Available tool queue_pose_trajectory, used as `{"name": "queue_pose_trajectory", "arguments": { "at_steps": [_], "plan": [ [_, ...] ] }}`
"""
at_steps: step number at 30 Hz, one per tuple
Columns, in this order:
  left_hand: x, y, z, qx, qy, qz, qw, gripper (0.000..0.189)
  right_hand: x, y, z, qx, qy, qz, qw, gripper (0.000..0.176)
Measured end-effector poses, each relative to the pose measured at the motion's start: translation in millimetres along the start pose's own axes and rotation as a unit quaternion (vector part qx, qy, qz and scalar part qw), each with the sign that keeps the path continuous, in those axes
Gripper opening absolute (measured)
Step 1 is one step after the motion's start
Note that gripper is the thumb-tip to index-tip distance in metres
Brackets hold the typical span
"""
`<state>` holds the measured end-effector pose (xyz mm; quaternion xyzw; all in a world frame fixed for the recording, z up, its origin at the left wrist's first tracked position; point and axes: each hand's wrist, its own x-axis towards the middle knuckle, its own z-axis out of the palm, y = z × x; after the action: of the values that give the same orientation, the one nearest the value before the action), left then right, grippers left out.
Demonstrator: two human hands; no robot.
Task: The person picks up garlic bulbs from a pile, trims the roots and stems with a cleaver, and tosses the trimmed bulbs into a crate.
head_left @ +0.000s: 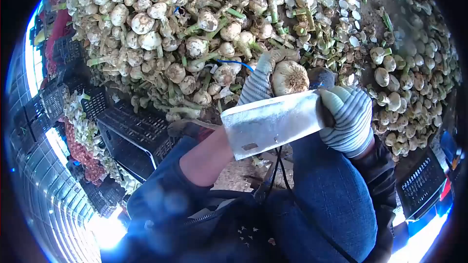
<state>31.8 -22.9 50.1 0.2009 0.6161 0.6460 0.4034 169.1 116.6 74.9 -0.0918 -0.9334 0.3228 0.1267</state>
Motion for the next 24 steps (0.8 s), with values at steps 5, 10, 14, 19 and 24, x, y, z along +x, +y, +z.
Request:
{"name": "queue_pose_trajectory", "arguments": {
  "at_steps": [5,10,14,19,24],
  "plan": [
    [-1.7,-15.6,-8.4,0.086,-0.009,-0.019,0.996,0.065,4.0,-4.0,1.2,0.002,-0.029,-0.008,1.0,0.016],
    [-8.2,-8.0,-8.3,0.213,-0.008,0.035,0.976,0.064,6.6,-6.2,6.7,0.029,-0.006,-0.027,0.999,0.014],
    [-13.3,-10.9,-5.2,0.189,-0.007,-0.033,0.981,0.057,-0.7,5.8,14.0,0.031,0.003,-0.035,0.999,0.014],
    [-19.2,-15.5,3.7,-0.004,0.025,-0.158,0.987,0.054,-15.7,26.0,26.2,0.036,0.011,-0.017,0.999,0.019],
    [-21.5,-5.5,4.4,0.167,-0.033,-0.002,0.985,0.062,-25.5,46.7,31.6,0.053,-0.001,0.011,0.999,0.022]
  ]
}}
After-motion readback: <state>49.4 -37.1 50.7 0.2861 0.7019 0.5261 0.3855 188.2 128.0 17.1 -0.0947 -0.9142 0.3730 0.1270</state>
